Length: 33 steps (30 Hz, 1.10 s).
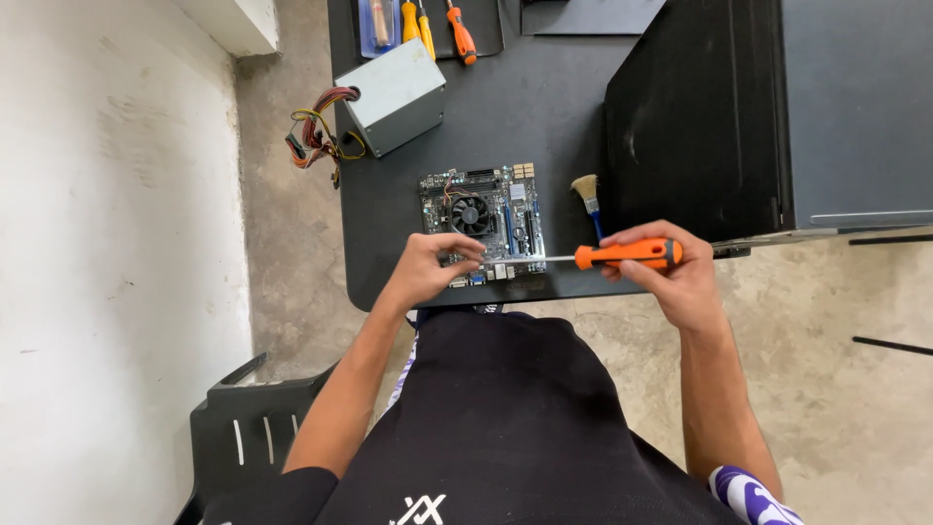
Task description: A person is seen working on a computer motherboard at a repair bench, using a screwdriver to adjust the CPU fan and then lifting the board for inspection.
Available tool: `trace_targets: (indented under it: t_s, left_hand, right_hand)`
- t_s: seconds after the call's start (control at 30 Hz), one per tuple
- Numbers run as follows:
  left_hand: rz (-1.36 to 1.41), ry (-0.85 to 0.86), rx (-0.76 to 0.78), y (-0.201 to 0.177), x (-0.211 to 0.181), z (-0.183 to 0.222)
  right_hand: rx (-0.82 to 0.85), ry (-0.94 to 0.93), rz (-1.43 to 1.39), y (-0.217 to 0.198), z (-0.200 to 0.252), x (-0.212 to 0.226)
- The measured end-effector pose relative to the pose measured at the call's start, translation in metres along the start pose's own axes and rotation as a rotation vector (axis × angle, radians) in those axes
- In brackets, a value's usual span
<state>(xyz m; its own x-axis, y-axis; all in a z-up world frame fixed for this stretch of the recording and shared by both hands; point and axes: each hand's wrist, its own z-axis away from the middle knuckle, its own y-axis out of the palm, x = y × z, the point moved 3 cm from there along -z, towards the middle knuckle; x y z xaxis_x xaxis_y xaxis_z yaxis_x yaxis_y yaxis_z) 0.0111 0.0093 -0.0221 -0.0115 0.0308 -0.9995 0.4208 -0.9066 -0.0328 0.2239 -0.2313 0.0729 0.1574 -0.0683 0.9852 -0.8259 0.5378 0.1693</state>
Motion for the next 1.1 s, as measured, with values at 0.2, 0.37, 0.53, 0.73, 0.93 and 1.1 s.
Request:
trace_targets:
  t_s: [0.2,0.37,0.53,0.73,0.93,1.1]
  left_hand:
    - [-0.402,0.236,0.073,0.026,0.036,-0.04]
    - [-0.846,0.24,0.127,0.045,0.084,-0.086]
    - [-0.945,0.077,0.185,0.05,0.092,-0.103]
    - [-0.934,-0.18,0.249,0.046,0.105,-0.108]
    - [-0.982,-0.193,0.242,0.038,0.104,-0.115]
    - [-1.018,-0.214,0.261,0.033,0.116,-0.118]
  right_hand:
    - [-0.083,-0.094,0.304,0.032,-0.031,0.023]
    - [-0.004,-0.228,0.78,0.07,-0.063,0.043]
    - [0.026,-0.211,0.884,0.072,-0.092,0.006]
    - [0.052,-0.234,0.893,0.069,-0.111,-0.021]
    - [0.046,-0.272,0.89,0.069,-0.129,-0.039]
    - [0.041,-0.288,0.924,0.072,-0.135,-0.048]
